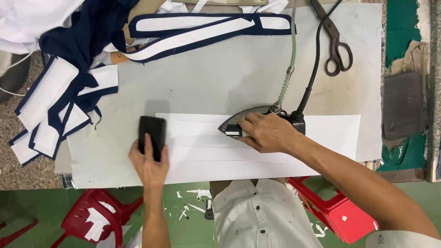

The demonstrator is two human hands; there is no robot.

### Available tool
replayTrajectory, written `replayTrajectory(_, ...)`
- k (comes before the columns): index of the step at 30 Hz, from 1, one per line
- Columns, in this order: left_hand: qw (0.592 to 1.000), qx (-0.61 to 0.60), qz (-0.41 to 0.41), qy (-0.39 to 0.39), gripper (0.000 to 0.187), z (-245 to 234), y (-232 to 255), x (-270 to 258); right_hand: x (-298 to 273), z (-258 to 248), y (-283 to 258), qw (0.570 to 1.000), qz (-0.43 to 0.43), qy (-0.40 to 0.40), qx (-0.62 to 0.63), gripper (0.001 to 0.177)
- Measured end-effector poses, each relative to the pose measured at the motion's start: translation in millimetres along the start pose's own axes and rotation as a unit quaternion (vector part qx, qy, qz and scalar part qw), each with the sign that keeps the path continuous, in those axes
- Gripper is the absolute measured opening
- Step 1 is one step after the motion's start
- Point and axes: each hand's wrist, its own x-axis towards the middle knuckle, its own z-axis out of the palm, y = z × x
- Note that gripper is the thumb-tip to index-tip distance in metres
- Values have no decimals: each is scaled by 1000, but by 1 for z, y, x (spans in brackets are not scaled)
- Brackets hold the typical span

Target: The person irons a long white fabric strip on a work table using a steam iron and a black pressing block. They repeatedly smooth the fabric, press it with the block, and reposition the iron to flatten the material.

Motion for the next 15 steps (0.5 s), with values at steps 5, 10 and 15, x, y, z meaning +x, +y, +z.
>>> replayTrajectory(5,998,-27,9,-58,64,18,63,-12,1,4,1,999,11,-39,-20,48)
replayTrajectory(10,998,1,-31,-53,60,32,92,-22,2,8,1,998,-13,-17,-54,50)
replayTrajectory(15,995,67,-70,-24,60,42,107,-29,-1,16,4,997,-17,47,-60,35)
